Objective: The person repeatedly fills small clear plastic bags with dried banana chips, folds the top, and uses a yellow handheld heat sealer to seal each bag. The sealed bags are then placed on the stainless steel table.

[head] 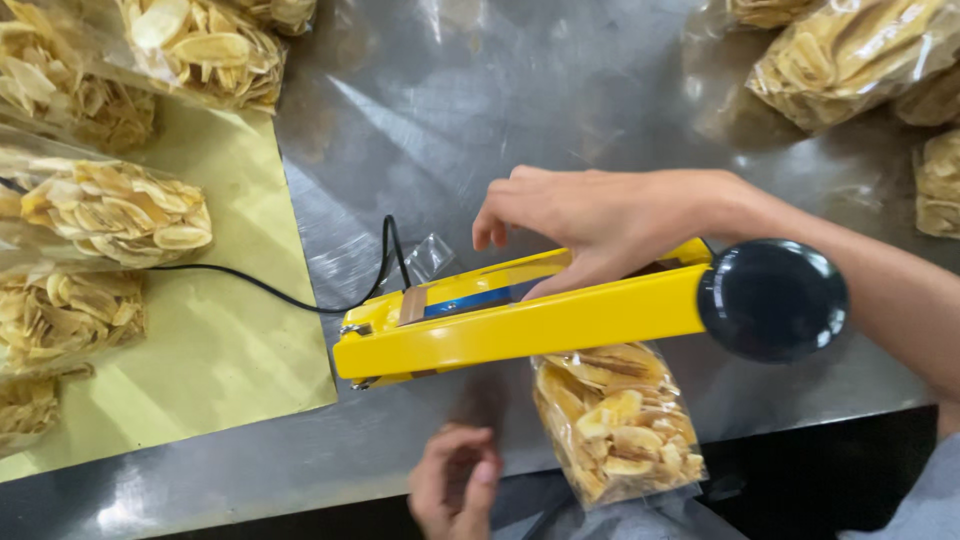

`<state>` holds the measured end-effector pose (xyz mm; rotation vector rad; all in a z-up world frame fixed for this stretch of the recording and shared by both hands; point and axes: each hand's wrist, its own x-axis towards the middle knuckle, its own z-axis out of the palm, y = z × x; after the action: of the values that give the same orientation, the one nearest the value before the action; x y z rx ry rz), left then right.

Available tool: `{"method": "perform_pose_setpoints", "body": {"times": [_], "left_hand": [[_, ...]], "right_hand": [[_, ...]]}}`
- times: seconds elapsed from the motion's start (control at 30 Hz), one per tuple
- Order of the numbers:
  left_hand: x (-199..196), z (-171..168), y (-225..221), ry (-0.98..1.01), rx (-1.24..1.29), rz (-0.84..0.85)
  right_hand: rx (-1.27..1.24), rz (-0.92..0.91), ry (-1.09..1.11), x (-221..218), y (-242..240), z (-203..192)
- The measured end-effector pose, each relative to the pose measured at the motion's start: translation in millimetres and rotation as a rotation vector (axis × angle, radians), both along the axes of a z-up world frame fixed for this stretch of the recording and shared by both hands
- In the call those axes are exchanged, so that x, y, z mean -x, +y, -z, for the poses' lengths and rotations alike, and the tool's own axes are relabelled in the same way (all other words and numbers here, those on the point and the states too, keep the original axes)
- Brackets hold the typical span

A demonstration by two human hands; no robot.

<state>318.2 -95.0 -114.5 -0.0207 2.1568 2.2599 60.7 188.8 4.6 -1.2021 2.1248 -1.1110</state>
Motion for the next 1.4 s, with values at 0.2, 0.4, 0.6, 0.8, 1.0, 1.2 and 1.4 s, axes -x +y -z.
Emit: {"method": "perform_pose_setpoints", "body": {"times": [0.2,0.4,0.6,0.8,1.0,1.2,1.4], "left_hand": [[8.0,3.2,28.9,-0.100,-0.183,0.209],[31.9,-19.9,48.8,-0.330,-0.283,0.203],[31.8,-21.3,52.4,-0.254,-0.299,0.210],[37.5,-26.6,60.5,-0.415,-0.322,0.325],[37.8,-28.7,56.8,-0.501,-0.391,0.357],[43.5,-30.9,59.5,-0.492,-0.358,0.349],[41.3,-32.7,57.0,-0.454,-0.382,0.423]], "right_hand": [[-0.198,0.100,-0.046,-5.6,-9.6,-6.1],[-0.127,0.094,-0.001,-6.3,-5.1,-16.1],[-0.340,0.214,-0.144,-14.7,0.2,-22.4],[-0.317,0.195,-0.084,-14.0,3.9,-40.0],[-0.428,0.281,-0.176,-17.5,13.4,-35.9],[-0.492,0.275,-0.069,-22.8,22.9,-40.8],[-0.020,0.116,0.000,-21.7,35.5,-14.6]]}}
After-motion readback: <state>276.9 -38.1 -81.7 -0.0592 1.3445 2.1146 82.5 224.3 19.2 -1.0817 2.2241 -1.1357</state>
